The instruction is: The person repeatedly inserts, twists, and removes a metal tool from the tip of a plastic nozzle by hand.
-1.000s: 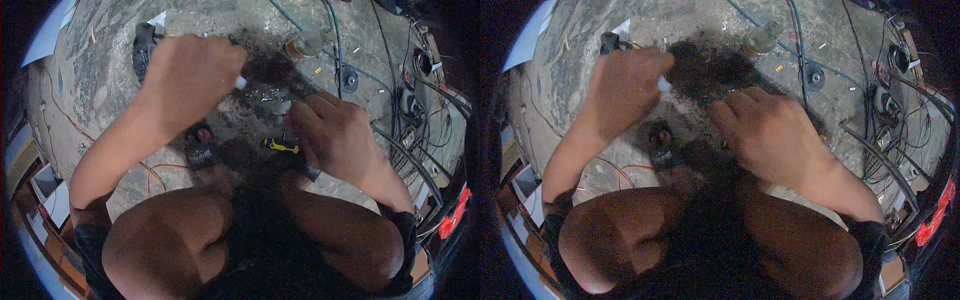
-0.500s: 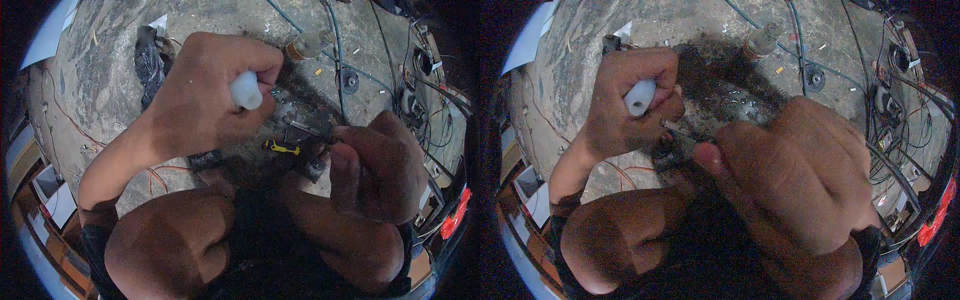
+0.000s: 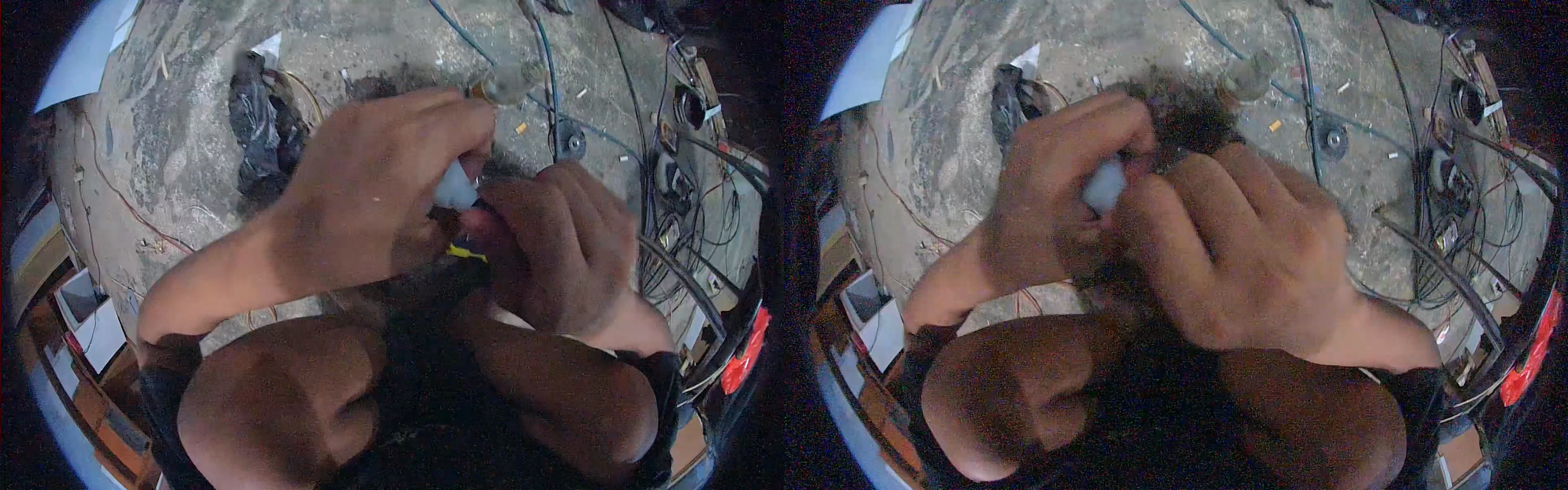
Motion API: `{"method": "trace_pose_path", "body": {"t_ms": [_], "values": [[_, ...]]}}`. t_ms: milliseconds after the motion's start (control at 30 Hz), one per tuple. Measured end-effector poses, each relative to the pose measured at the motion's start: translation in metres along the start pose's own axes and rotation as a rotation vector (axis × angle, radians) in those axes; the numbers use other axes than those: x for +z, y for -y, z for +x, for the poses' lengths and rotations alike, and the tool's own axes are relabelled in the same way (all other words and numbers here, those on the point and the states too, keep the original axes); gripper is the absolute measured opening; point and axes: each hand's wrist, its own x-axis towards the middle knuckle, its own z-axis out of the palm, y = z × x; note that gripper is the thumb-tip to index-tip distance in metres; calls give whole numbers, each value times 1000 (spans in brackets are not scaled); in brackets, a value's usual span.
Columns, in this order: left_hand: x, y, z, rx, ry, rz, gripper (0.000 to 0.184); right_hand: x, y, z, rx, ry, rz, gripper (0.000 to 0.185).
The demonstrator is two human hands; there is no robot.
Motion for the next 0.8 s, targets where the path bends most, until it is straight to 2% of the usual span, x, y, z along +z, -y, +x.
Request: {"method": "trace_pose_path", "body": {"t_ms": [100, 167, 200, 233, 267, 300, 333, 400, 500, 600, 700, 800], "values": [[6, -5, -1, -50, -13, -87, 40, 11, -9, 8, 91, 7, 37, 30], [15, -4, -9, -32, 7, -149, 50, 9, -7, 9, 243, 122, 232, 31], [15, -9, -9, -145, 59, -277, 52, 10, -8, 12, 321, 198, 349, 32], [19, -13, -10, -263, 107, -407, 54, 16, -11, 17, 234, 36, 293, 29], [36, -7, -21, -187, 30, -570, 54, 23, -15, 23, 160, -124, 244, 27], [45, -4, -19, -164, -9, -547, 53, 30, -17, 26, 94, -277, 198, 26], [53, 1, -17, -142, -47, -524, 53, 37, -18, 29, 266, -368, 467, 24], [55, 0, -3, -224, -64, -107, 54, 47, -18, 28, 621, -499, 1025, 24], [62, 14, 4, -221, -160, 54, 46, 44, -22, 33, 540, -705, 1389, 28], [56, 16, 7, -413, -20, 174, 38, 56, -22, 37, 633, -772, 1560, 28], [63, 22, 3, -366, -78, 124, 31, 71, -32, 44, 636, -804, 1578, 31], [71, 29, 4, -387, -56, 98, 31, 77, -42, 40, 744, -771, 1652, 35]]}}
